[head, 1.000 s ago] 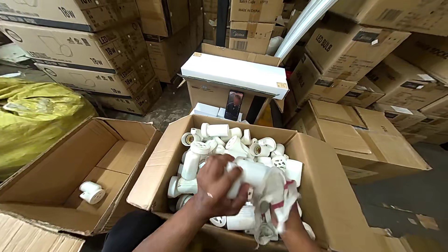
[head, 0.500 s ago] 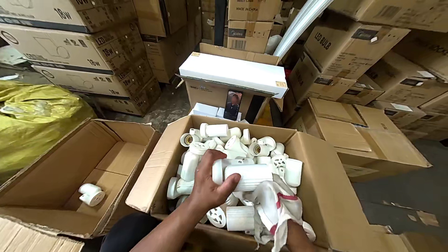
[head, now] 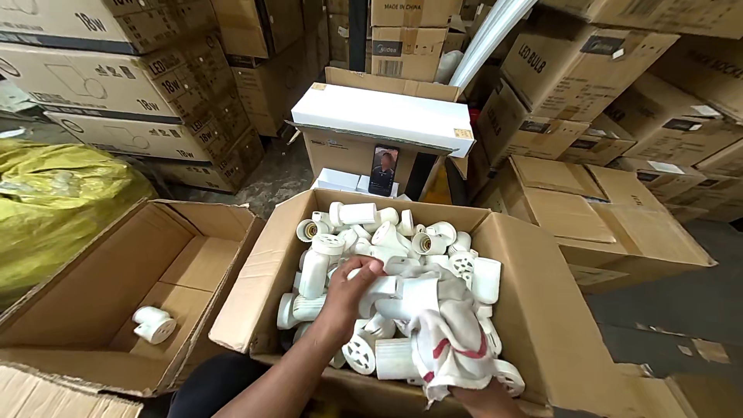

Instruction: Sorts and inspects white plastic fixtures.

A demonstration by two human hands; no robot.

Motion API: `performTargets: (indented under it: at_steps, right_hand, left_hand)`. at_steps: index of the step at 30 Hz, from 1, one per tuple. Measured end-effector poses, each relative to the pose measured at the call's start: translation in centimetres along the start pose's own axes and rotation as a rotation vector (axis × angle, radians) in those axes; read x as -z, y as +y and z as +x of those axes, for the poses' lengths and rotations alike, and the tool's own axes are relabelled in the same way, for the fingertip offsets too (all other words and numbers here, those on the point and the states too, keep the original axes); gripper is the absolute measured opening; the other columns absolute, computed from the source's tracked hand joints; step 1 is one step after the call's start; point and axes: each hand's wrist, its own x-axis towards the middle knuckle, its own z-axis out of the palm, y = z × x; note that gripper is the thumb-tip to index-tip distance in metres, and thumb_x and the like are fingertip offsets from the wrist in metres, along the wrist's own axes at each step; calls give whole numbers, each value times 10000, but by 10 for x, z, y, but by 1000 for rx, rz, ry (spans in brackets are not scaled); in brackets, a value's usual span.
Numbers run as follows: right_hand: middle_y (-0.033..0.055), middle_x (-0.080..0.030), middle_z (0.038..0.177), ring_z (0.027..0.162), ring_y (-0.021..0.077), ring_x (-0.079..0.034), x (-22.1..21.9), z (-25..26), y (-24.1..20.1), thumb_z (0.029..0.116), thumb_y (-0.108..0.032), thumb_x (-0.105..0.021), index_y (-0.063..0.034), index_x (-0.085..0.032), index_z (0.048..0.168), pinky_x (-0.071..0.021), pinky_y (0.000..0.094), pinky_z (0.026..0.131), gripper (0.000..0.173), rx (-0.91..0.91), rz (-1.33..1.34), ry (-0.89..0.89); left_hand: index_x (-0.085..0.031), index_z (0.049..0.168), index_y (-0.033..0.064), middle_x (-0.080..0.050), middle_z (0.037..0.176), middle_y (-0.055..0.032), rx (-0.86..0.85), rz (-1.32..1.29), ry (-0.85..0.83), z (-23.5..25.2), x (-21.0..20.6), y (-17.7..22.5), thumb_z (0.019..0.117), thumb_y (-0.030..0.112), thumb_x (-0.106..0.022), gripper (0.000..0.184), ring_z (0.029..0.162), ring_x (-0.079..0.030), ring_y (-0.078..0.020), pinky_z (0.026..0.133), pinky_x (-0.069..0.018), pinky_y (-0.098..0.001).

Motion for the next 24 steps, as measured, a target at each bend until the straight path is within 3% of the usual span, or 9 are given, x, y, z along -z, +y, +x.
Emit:
performTargets:
  at_steps: [2,5,7,9,13,16,18,20,24]
  right_hand:
    - [43,-734,926,891,-32,-665,-10,17,-23,777,-114,-791,51,-705,1013,-539,164,852,301,3,91,66]
    - [200,-716,995,954,169,-684,-10,34,-32,896,-20,-638,148,-662,1083,-534,346,893,253,-159,-30,51]
    - [6,-670,917,867,13,-648,-17,41,-30,1030,-34,-397,3,-587,1115,-553,192,794,211,-361,503,175]
    - [-28,-689,957,907,22,-666,-14,47,-20,1066,-98,-331,-64,-561,1174,-580,235,810,256,-340,898,186]
    - [-3,-662,1015,967,-60,-614,11,45,-30,1020,-29,-485,71,-570,1210,-518,128,874,231,-216,439,209]
    - [145,-728,931,900,48,-674,12,45,-31,828,-72,-729,158,-672,1013,-541,267,829,301,6,-87,298]
    - [98,-734,1057,1033,-45,-642,4,41,-23,771,-237,-845,139,-644,1134,-507,160,948,561,174,33,294]
    - [-7,-745,1020,972,-90,-646,2,41,-24,787,-178,-839,59,-662,1147,-522,122,904,466,139,428,233]
    - [-48,-709,940,901,38,-679,23,66,-25,1056,-211,-421,-138,-616,1112,-589,268,802,215,-14,1108,382]
  left_hand:
    - [-691,957,56,-704,903,-21,-248,254,124,-4,-3,-4,845,390,-762,359,824,-673,-94,748,-579,-299]
    - [-689,978,55,-695,997,-99,-810,704,57,-8,3,-14,822,490,-801,475,961,-673,-181,825,-585,-362]
    - [-685,984,123,-690,999,-93,-1064,883,-15,-12,2,-13,826,569,-766,480,966,-676,-216,807,-587,-382]
    - [-657,1015,177,-679,1015,-71,-1200,973,-51,-17,-3,-11,852,601,-721,459,1001,-671,-227,849,-577,-391]
    - [-684,1221,116,-658,1256,-135,-841,802,-192,-16,-8,-9,848,529,-769,563,1188,-619,-242,976,-545,-419]
    - [-544,1456,99,-661,1311,-80,-212,726,-424,-10,-8,-5,782,526,-821,845,1143,-653,-172,969,-551,-400]
    - [-522,1484,128,-671,1301,-70,-99,742,-449,-7,-13,-13,731,520,-869,917,1148,-645,-187,995,-531,-442]
    - [-599,1366,137,-702,1208,-29,-151,747,-408,-9,-15,-18,712,506,-886,804,1099,-672,-139,972,-566,-423]
    - [-621,1313,83,-686,1219,-50,-424,643,-244,-4,-8,-15,736,391,-907,714,1159,-627,-176,1040,-514,-433]
